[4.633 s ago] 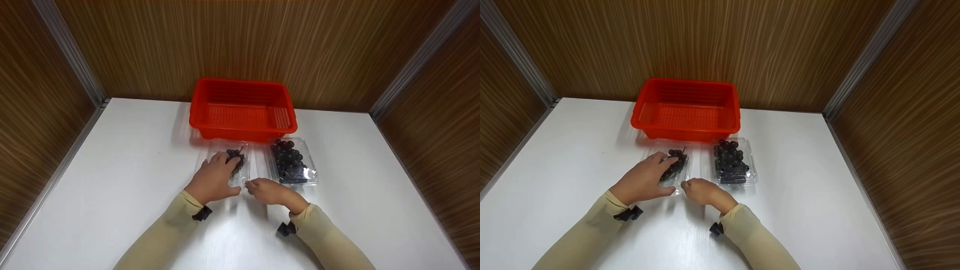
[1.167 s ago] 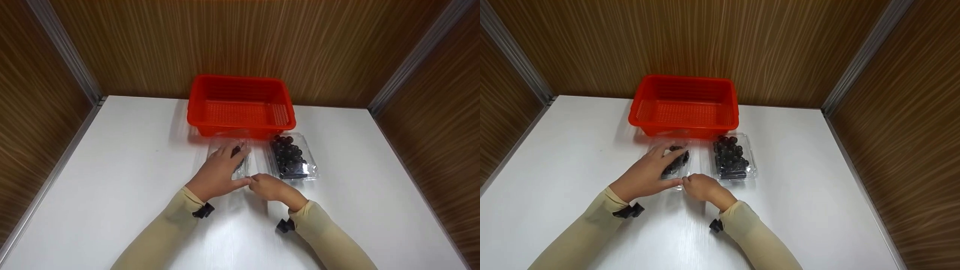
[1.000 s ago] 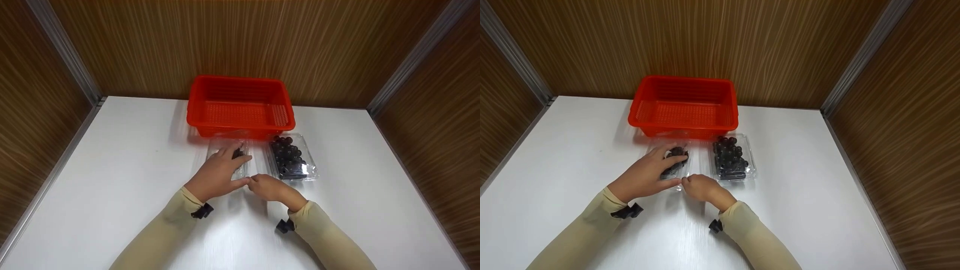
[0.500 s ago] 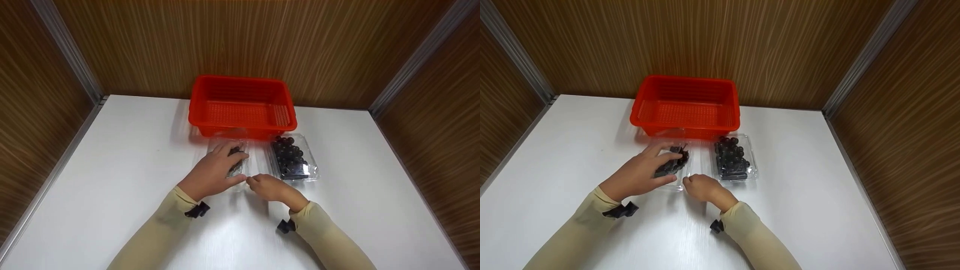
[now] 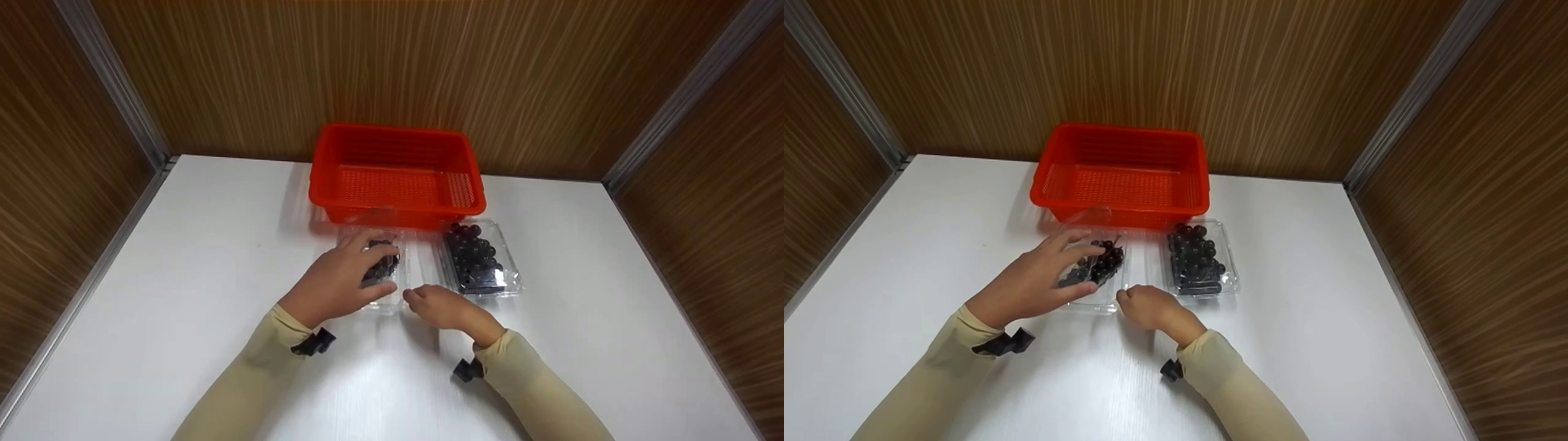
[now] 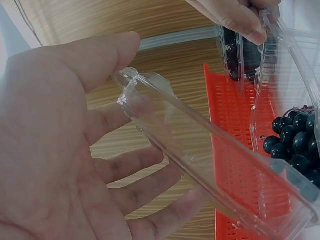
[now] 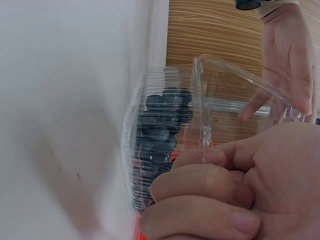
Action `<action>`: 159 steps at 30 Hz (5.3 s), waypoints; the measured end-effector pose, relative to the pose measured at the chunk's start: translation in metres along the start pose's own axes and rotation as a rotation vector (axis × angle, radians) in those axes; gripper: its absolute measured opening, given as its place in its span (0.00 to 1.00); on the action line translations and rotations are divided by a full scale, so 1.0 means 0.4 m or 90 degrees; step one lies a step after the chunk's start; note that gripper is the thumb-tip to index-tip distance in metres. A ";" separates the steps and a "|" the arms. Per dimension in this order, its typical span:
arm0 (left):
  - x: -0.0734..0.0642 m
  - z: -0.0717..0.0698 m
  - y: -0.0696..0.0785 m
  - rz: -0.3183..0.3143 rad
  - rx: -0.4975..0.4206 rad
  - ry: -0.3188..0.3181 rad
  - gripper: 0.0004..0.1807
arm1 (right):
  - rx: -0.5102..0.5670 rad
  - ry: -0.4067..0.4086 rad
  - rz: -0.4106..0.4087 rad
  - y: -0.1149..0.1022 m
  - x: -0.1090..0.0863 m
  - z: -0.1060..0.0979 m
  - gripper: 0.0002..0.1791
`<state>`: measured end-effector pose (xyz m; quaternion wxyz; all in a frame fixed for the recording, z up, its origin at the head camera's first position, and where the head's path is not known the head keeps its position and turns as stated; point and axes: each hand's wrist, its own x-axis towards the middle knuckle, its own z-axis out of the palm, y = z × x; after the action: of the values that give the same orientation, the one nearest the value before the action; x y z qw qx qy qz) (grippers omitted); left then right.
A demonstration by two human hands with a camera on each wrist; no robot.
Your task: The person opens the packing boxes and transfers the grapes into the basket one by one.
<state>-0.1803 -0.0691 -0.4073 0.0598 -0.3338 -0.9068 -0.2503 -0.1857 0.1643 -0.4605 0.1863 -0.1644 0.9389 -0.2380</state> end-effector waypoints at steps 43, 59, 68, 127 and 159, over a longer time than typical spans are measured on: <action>-0.119 -0.159 -0.103 -0.190 -0.066 0.084 0.26 | -0.005 -0.012 0.015 -0.005 0.001 -0.006 0.30; -0.157 -0.171 -0.136 -0.314 0.006 0.062 0.22 | -0.013 -0.015 -0.001 -0.002 0.003 -0.006 0.29; -0.177 -0.160 -0.131 -0.337 0.021 -0.007 0.26 | -0.026 -0.002 -0.012 -0.004 0.003 -0.007 0.28; -0.137 -0.059 -0.176 -0.292 -0.043 -0.162 0.44 | -0.020 0.010 0.033 -0.015 -0.005 -0.003 0.30; -0.056 0.002 -0.108 -0.269 -0.027 -0.203 0.57 | -0.027 0.082 -0.065 -0.019 -0.017 -0.032 0.23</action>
<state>-0.1905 -0.1096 -0.4320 -0.1442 -0.1733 -0.9489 -0.2207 -0.1835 0.1658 -0.4444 0.1095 -0.2006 0.9442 -0.2371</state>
